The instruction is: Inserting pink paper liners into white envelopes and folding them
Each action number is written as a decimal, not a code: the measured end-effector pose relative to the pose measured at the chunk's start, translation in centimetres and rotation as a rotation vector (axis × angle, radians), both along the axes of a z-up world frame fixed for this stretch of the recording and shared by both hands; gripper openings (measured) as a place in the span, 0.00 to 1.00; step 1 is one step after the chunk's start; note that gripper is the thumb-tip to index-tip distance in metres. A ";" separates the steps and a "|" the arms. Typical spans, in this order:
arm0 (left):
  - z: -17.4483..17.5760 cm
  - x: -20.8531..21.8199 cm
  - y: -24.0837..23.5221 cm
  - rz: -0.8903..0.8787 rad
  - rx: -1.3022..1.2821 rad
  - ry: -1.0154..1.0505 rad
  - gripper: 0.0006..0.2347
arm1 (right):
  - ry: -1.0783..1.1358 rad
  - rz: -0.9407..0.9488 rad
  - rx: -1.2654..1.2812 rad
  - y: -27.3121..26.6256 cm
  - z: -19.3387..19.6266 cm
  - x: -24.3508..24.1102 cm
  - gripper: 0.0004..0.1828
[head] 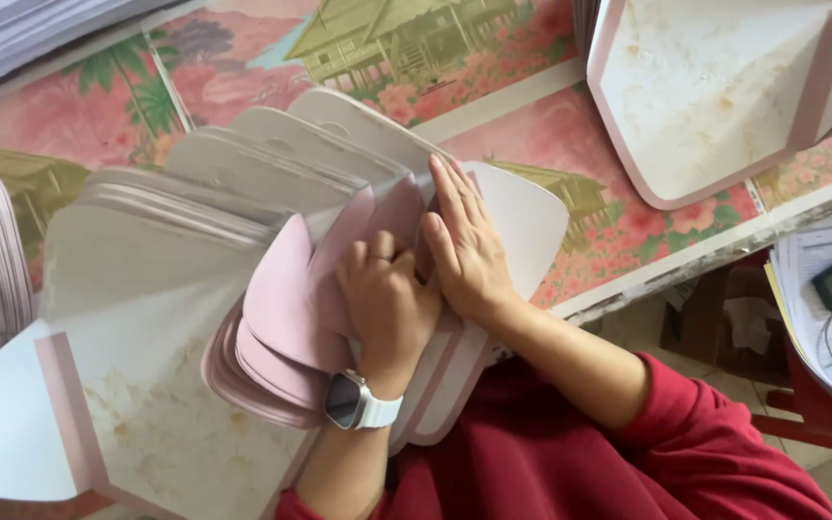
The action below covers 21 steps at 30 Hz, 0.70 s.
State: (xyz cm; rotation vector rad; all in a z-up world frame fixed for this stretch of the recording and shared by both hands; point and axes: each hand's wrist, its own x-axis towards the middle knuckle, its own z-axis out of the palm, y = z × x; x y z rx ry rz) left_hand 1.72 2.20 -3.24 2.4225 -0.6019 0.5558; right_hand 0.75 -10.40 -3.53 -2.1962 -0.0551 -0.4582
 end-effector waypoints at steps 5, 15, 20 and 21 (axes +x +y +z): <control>0.2 0.0 -0.1 -0.035 0.038 0.161 0.06 | 0.020 -0.020 -0.085 0.4 0.1 0.2 0.30; 0.4 0.5 0.7 -0.076 0.015 0.244 0.04 | 0.062 -0.013 -0.089 0.6 0.3 0.3 0.28; 4.1 0.0 1.4 -0.251 -0.133 0.237 0.16 | 0.070 0.011 0.208 -3.9 2.1 -1.1 0.20; 4.2 -0.3 1.1 -0.255 -0.135 0.229 0.16 | 0.062 0.009 0.205 -5.0 1.6 -2.0 0.20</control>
